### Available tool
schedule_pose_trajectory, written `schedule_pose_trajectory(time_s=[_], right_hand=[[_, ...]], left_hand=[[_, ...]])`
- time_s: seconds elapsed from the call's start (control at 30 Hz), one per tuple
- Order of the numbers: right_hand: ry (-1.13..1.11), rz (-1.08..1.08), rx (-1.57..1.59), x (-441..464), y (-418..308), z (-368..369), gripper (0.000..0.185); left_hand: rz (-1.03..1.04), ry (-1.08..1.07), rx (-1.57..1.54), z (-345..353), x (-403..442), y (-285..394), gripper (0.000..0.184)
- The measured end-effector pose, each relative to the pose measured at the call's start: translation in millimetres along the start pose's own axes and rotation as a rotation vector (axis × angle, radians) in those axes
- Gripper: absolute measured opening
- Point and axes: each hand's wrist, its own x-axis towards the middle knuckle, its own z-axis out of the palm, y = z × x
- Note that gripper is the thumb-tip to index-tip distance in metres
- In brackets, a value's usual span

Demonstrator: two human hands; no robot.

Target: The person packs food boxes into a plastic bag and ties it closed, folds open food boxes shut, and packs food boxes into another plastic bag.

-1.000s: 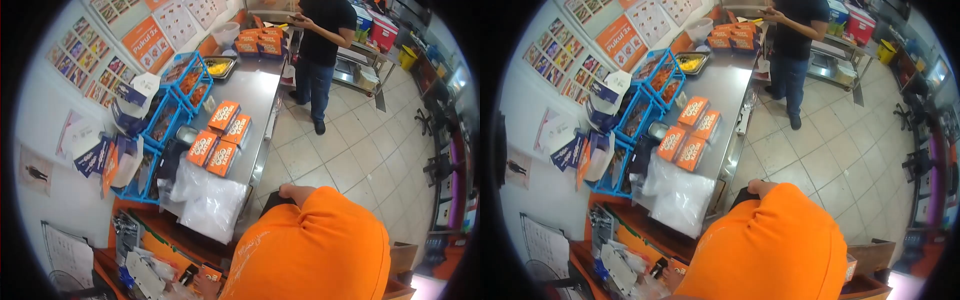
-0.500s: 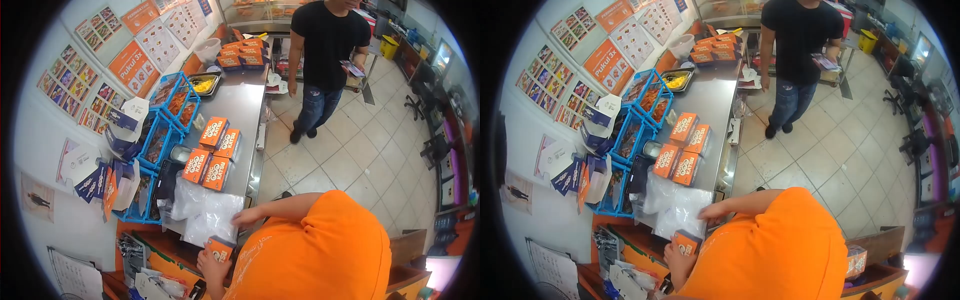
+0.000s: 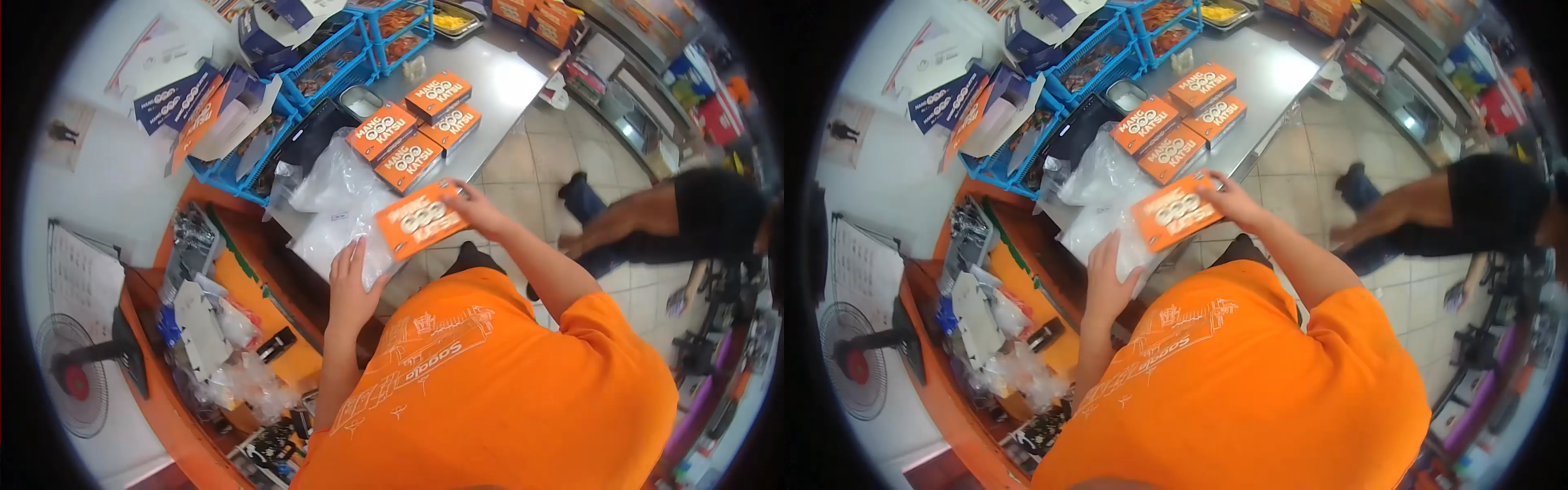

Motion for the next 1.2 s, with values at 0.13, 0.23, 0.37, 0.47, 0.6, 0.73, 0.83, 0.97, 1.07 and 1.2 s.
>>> schedule_pose_trajectory(time_s=[0.13,0.23,0.37,0.47,0.6,0.73,0.83,0.97,1.07,1.2], right_hand=[[0.234,-0.046,-0.037,15.9,-61.2,-92.7,0.083],[0.365,-0.133,0.063,54.9,-88.8,-166.9,0.079],[0.582,-0.244,0.054,123.9,-126.9,-250.8,0.091],[0.643,-0.185,-0.024,187.3,-139.8,-307.2,0.091],[0.555,-0.139,-0.221,270.9,-121.2,-382.9,0.088],[0.300,0.048,0.007,279.8,-138.2,-365.8,0.070],[0.190,0.051,0.024,318.5,-138.3,-364.7,0.051],[0.224,0.081,0.074,346.0,-143.0,-338.9,0.047],[0.229,0.137,0.164,359.8,-138.4,-336.2,0.049],[0.180,0.136,0.204,364.0,-139.1,-332.9,0.052]], left_hand=[[-0.329,-0.152,-0.148,25.4,-40.8,-27.0,0.069],[-0.607,-0.410,-0.053,46.0,-78.3,-30.1,0.055],[-0.926,-0.656,-0.142,87.8,-103.5,-20.7,0.037],[-1.039,-0.486,-0.202,148.3,-123.6,-4.7,0.034],[-1.252,-0.240,-0.215,264.1,-190.8,29.8,0.035],[-1.410,-0.679,-0.714,366.2,-274.1,75.5,0.040],[-1.743,-0.653,-0.967,325.7,-217.4,174.9,0.037],[-1.724,-0.331,-0.714,344.8,-253.8,190.0,0.037],[-1.687,-0.227,-0.570,364.7,-276.4,182.3,0.038],[-1.644,-0.299,-0.766,288.6,-148.5,179.2,0.032]])
